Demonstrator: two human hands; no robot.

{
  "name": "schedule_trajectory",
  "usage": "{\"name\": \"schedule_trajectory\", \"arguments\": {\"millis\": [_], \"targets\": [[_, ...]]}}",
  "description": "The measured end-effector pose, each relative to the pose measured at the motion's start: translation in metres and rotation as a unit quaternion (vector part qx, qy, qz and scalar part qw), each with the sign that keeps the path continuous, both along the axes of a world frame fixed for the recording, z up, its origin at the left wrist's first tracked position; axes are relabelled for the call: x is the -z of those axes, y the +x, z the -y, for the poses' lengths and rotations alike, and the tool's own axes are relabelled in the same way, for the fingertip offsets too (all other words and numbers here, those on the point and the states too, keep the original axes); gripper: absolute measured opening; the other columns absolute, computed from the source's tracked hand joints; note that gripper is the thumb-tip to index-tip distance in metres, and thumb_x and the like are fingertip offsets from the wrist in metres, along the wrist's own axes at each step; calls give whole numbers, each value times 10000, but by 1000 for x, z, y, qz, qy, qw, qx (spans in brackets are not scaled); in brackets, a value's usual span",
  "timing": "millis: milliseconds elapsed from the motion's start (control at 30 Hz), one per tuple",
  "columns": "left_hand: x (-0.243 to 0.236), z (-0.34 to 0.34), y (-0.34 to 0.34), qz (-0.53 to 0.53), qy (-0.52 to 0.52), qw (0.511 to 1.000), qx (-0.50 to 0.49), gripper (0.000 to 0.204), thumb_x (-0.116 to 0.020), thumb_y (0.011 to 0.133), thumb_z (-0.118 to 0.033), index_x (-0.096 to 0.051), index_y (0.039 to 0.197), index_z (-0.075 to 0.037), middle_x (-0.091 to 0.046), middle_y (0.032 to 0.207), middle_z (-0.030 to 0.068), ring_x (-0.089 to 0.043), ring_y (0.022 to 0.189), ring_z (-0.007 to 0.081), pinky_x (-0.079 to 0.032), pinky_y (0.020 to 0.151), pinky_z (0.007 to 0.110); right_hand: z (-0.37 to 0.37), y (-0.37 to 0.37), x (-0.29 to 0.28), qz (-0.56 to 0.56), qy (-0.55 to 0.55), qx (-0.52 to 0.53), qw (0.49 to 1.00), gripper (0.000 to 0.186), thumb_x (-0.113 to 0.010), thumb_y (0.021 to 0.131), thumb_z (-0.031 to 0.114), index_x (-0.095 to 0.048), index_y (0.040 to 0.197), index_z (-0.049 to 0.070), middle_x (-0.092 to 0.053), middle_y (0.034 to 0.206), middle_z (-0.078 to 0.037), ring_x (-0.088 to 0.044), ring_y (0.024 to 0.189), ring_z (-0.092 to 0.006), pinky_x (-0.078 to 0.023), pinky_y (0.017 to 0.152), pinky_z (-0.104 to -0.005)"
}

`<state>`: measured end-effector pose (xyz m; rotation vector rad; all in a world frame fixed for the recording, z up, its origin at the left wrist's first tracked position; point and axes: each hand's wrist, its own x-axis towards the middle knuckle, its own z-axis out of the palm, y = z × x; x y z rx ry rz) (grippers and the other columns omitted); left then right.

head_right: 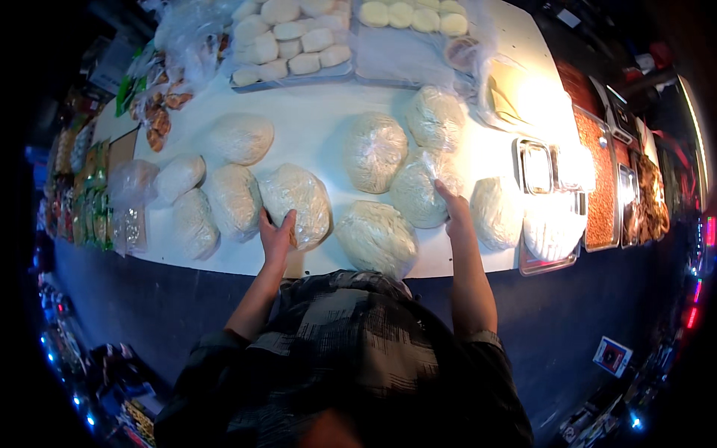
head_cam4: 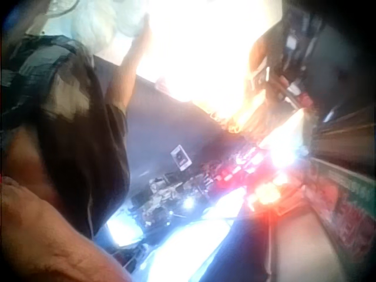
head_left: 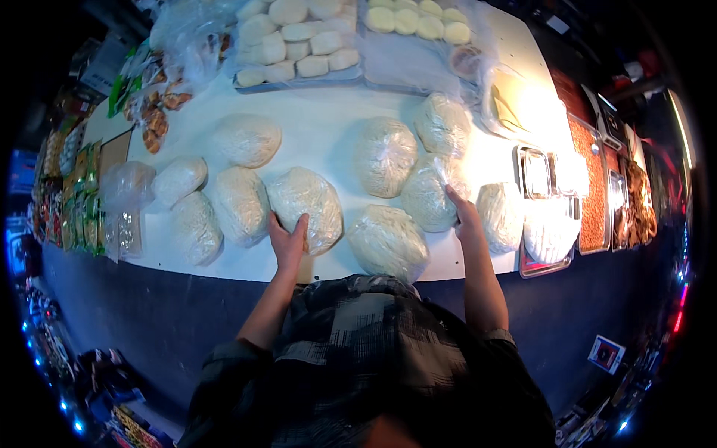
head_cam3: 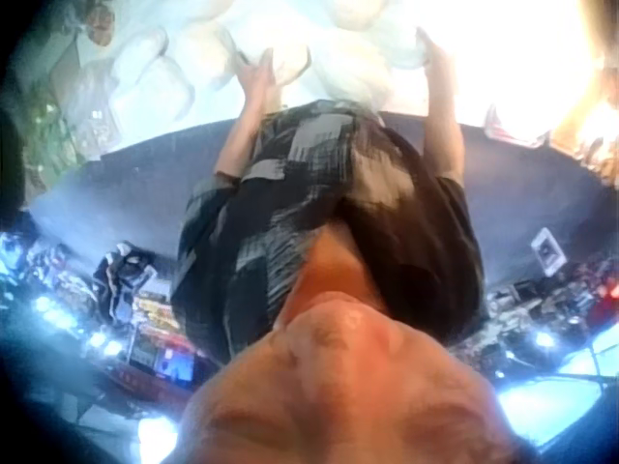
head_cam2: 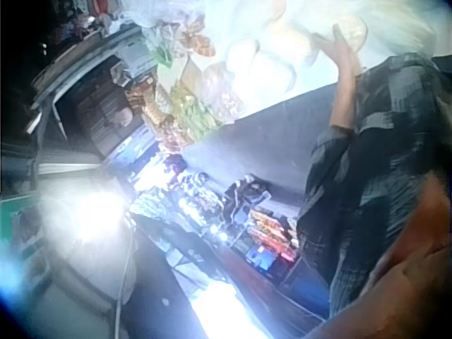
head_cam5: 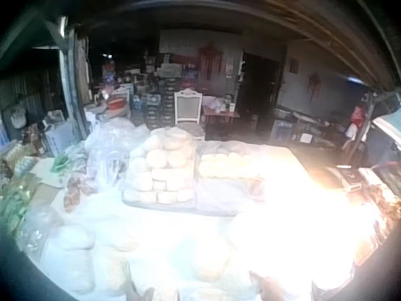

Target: The person arranges dough balls on a tray, flattens them by hand, and applies a liquid coating. The person then moves to a display counter and arranges wrapped dough portions for sale.

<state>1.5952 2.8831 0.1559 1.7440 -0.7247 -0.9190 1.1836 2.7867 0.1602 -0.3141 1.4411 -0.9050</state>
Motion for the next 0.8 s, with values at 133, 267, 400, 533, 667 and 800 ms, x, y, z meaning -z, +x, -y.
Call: {"name": "schedule_trajectory", "arguments": {"millis": [133,267,400,533,667,800], "targets": [[0,12,13,-82,17,996,-21,630,-821,793,-197,-535,1289,65,-623,1229,174,-609,1063,246,-471,942,355,-8,16,-6,15,-102,17,995,577,-769,883,209,-537,1354,-30,-655,1250,-127,-651,1098,-246,-532,916,-373],[-5,27,12,-162,38,984,-56,515,-830,793,-193,-618,1199,42,-684,1108,132,-654,936,215,-501,878,336,-10,26,-9,32,-119,41,991,486,-733,908,160,-556,1309,-48,-663,1220,-138,-657,1085,-251,-542,924,-380],[-20,46,6,-241,147,959,-8,540,-857,769,-199,-611,1186,41,-677,1121,140,-675,908,212,-536,796,341,0,13,-9,61,-55,34,996,421,-716,910,126,-587,1275,-40,-683,1169,-130,-670,1047,-252,-543,919,-379],[-22,57,-8,-261,114,959,-4,621,-873,756,-229,-567,1226,38,-671,1144,132,-690,889,223,-549,766,339,-5,9,-25,55,-112,42,991,430,-700,884,91,-580,1269,-55,-680,1163,-144,-673,1040,-247,-547,896,-385],[-17,62,-20,-244,91,965,11,692,-870,762,-248,-514,1284,36,-664,1148,143,-689,928,247,-554,810,375,-25,10,-42,95,-180,8,979,485,-674,884,122,-541,1315,-55,-670,1189,-156,-670,1063,-277,-537,956,-411],[11,76,-13,-315,97,939,96,1033,-873,761,-255,-217,1497,53,-572,1325,216,-611,1157,326,-484,1016,465,-31,71,-73,249,-234,-35,939,662,-710,865,187,-433,1422,-39,-615,1301,-186,-621,1189,-306,-512,1021,-456]]}}
